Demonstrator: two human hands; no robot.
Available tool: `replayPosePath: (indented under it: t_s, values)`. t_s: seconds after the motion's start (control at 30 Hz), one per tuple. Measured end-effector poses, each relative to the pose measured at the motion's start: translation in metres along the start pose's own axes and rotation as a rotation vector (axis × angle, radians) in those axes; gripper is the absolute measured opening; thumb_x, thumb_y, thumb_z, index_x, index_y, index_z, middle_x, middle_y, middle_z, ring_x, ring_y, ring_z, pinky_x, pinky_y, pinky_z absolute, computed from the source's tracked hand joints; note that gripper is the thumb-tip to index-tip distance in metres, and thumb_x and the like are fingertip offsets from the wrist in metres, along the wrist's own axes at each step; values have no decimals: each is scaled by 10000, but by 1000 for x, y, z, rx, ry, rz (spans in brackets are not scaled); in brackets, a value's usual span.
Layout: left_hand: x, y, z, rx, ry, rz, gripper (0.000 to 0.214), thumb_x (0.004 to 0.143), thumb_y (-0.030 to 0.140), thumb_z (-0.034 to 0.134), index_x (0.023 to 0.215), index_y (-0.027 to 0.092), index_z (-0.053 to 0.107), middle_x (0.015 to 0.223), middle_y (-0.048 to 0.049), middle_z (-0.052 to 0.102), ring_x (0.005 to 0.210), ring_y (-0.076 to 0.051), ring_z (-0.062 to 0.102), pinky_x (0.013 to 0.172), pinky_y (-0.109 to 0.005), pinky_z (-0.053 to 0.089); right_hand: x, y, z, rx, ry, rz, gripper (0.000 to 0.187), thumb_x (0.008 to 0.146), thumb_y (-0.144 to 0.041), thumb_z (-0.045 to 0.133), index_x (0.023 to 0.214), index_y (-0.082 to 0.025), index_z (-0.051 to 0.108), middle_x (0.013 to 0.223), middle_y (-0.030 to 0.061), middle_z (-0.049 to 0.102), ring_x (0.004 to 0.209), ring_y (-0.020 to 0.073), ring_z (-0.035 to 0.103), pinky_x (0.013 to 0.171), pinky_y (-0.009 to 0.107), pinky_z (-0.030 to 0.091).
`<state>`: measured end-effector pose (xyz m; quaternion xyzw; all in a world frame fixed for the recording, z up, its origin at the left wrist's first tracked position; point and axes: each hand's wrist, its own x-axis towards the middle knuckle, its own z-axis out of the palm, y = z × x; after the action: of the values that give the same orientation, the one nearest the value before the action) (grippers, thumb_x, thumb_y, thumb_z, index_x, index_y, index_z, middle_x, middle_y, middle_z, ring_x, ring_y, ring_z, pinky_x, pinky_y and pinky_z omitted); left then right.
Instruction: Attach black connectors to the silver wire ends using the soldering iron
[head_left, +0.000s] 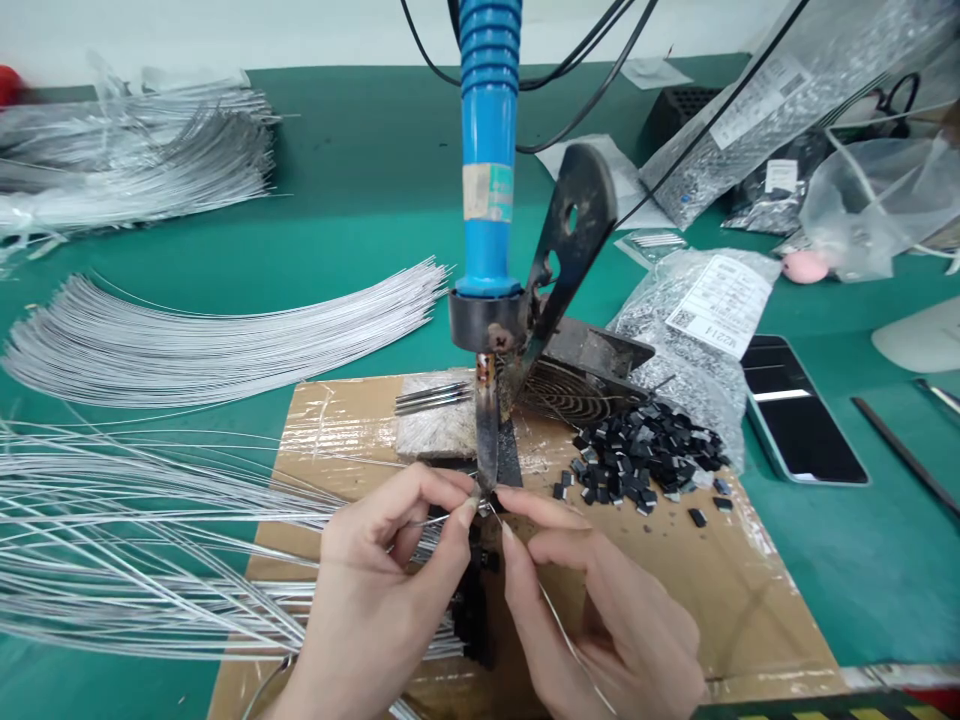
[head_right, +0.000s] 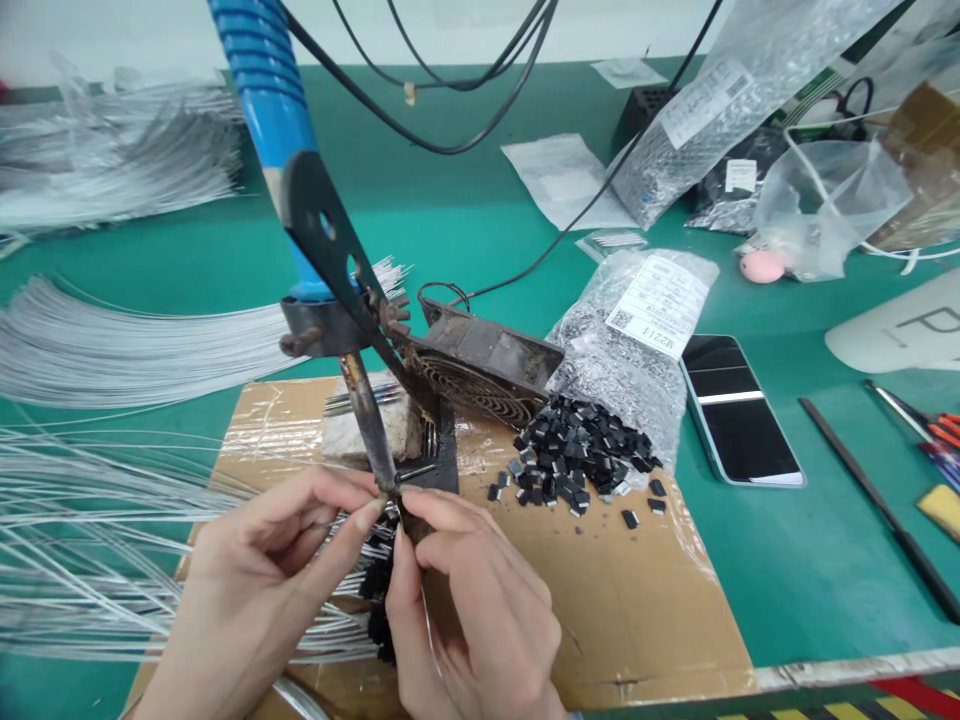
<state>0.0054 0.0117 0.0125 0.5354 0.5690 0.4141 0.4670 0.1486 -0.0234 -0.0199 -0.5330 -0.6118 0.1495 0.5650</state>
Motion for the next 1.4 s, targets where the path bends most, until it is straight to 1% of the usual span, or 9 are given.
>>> replayPosePath:
  t_s: [0.27,0.37,0.47,0.6,0.83,0.97,1.13,1.23,1.4]
  values:
    - [-1,1,0,40,1,19,177,881,96,696,761,217,745,839,0,827,692,-106,749,622,-113,577,-1,4,9,7,89,-54,236,842,17,667,873,-215,700,932,58,852,770,184,830,796,276,717]
    - [0,1,1,30,5,16,169,866,102,703,748,216,746,815,2,822,681,-108,750,618,-111,580,-1,4,8,11,78,-49,240,835,22,674,879,-212,696,939,62,852,799,191,835,810,275,715]
    - [0,2,1,15,5,0,168,855,96,706,738,209,746,816,-3,823,707,-114,765,658,-115,600,2,3,5,17,47,-61,244,831,48,666,880,-189,695,902,73,844,806,182,836,832,252,703]
    - [0,2,0,17,9,5,173,861,102,703,729,206,743,810,-3,821,710,-108,770,664,-101,596,7,0,2,20,12,-64,291,807,85,670,902,-189,695,881,70,841,792,189,836,796,256,709]
    - [-2,3,-2,69,9,14,168,875,115,692,741,203,742,826,-14,816,696,-112,754,623,-110,579,7,-1,2,30,19,-73,308,797,102,674,911,-183,699,919,77,848,804,189,836,815,254,706]
    - [-1,1,-1,59,9,14,169,868,115,691,736,208,739,779,0,797,677,-111,746,607,-111,573,6,0,2,28,8,-68,286,811,93,685,912,-175,706,924,80,845,830,183,833,830,261,702]
    - [0,-3,0,39,2,25,171,865,117,697,741,226,742,774,19,794,693,-112,754,632,-110,584,6,1,2,28,20,-73,256,816,92,700,886,-154,708,912,84,841,826,173,831,842,230,685]
    - [-1,-3,0,39,9,38,176,858,108,699,745,236,745,778,30,795,684,-102,752,629,-97,580,5,2,2,38,5,-63,261,816,97,702,898,-150,715,945,89,845,851,170,830,865,228,677]
    - [-1,-2,0,41,10,51,189,856,105,695,745,250,739,759,50,781,681,-92,750,629,-84,575,3,3,3,33,27,-75,260,816,96,708,885,-154,715,929,73,844,844,155,827,877,211,666]
